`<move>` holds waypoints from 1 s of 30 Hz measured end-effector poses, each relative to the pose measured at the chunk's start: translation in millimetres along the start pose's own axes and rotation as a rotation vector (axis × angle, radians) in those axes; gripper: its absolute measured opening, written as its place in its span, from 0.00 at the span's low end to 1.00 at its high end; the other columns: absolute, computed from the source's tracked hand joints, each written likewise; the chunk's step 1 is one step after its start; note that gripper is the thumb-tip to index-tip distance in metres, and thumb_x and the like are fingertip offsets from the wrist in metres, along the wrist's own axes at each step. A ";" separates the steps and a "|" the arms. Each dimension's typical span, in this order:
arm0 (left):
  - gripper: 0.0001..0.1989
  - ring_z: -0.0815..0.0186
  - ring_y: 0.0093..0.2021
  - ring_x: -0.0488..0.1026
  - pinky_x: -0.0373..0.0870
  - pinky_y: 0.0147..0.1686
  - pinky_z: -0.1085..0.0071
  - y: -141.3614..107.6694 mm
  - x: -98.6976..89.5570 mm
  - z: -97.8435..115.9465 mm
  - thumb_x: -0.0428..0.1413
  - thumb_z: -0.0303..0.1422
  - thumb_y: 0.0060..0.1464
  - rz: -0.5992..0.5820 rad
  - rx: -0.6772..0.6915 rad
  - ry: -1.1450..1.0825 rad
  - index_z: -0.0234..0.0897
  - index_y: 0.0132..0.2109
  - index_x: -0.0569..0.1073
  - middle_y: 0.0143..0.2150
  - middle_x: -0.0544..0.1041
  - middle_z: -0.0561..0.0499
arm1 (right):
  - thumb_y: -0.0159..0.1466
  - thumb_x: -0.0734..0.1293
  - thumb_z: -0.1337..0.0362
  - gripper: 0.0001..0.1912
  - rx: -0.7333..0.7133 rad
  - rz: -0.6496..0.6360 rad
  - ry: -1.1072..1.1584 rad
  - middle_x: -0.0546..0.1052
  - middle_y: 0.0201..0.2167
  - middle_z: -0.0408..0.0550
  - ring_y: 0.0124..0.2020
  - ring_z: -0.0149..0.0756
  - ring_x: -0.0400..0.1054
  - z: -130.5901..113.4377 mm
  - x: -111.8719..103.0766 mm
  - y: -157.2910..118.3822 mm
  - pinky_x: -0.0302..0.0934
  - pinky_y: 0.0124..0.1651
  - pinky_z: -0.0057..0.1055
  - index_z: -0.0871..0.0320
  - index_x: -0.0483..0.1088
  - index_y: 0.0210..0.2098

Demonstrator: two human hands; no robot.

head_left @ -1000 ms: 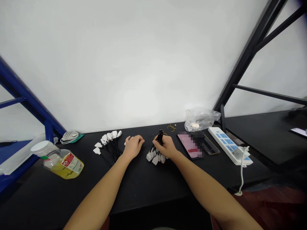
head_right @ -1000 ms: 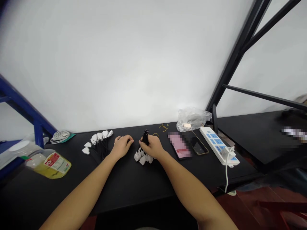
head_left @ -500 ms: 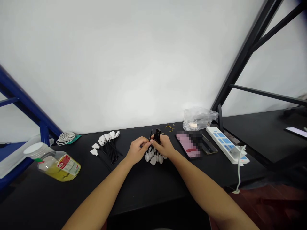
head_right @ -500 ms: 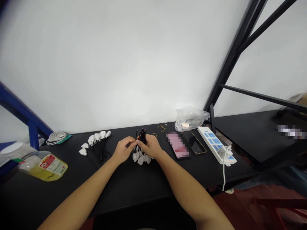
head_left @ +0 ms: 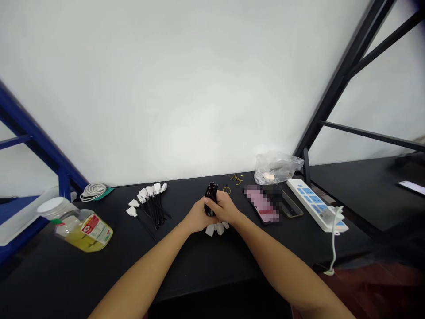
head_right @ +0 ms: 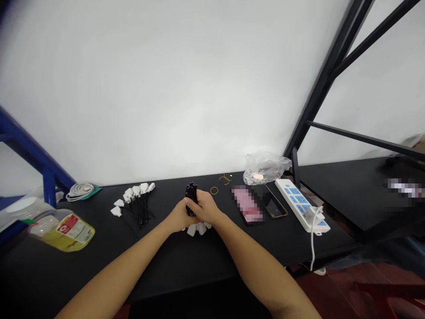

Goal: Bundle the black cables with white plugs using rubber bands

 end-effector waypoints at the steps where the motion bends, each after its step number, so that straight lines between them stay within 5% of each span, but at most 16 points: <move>1: 0.17 0.61 0.38 0.78 0.74 0.37 0.68 0.4 1.5 -0.3 0.66 0.29 0.43 0.000 -0.010 -0.004 0.35 0.44 0.77 0.39 0.82 0.46 | 0.68 0.62 0.52 0.19 0.016 -0.019 0.015 0.69 0.25 0.43 0.27 0.32 0.63 0.6 0.9 1.1 0.58 0.32 0.29 0.58 0.67 0.27; 6: 0.07 0.70 0.24 0.69 0.60 0.22 0.76 1.5 5.1 -1.8 0.59 0.24 0.43 0.022 -0.102 0.067 0.34 0.34 0.75 0.26 0.76 0.53 | 0.65 0.66 0.50 0.18 0.083 0.023 0.104 0.69 0.26 0.42 0.28 0.33 0.63 -5.7 -13.3 9.8 0.58 0.32 0.29 0.58 0.68 0.28; 9: 0.06 0.71 0.23 0.68 0.60 0.22 0.75 1.7 9.8 -0.5 0.57 0.23 0.44 0.018 -0.117 0.087 0.34 0.32 0.75 0.25 0.75 0.53 | 0.68 0.64 0.51 0.17 0.077 0.127 0.186 0.71 0.29 0.44 0.31 0.34 0.65 -16.8 -24.7 13.5 0.60 0.36 0.30 0.57 0.69 0.30; 15: 0.14 0.63 0.32 0.77 0.69 0.30 0.72 4.4 8.7 16.0 0.58 0.24 0.44 0.039 0.058 0.150 0.34 0.41 0.78 0.33 0.80 0.49 | 0.70 0.60 0.51 0.19 0.162 0.078 0.428 0.70 0.23 0.42 0.25 0.31 0.64 -17.5 -6.7 12.8 0.61 0.35 0.30 0.56 0.65 0.27; 22: 0.10 0.58 0.32 0.78 0.72 0.29 0.68 4.3 -3.9 20.7 0.61 0.28 0.45 0.098 0.075 0.101 0.38 0.39 0.79 0.33 0.82 0.48 | 0.70 0.60 0.51 0.16 0.084 0.081 0.203 0.72 0.26 0.42 0.27 0.33 0.67 -17.9 -10.3 10.9 0.62 0.34 0.29 0.55 0.67 0.34; 30: 0.12 0.55 0.47 0.78 0.77 0.45 0.61 -0.2 -1.7 42.1 0.58 0.28 0.53 0.052 0.165 -0.069 0.36 0.46 0.78 0.46 0.81 0.42 | 0.69 0.64 0.55 0.11 -0.098 0.017 -0.067 0.74 0.33 0.45 0.33 0.34 0.68 -49.1 -12.8 6.7 0.60 0.37 0.30 0.55 0.67 0.35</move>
Point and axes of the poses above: each hand's wrist, its own y-axis towards the middle knuckle, its own x-axis out of the palm, z = x × y, the point moved 9 cm from there along y, towards the middle knuckle
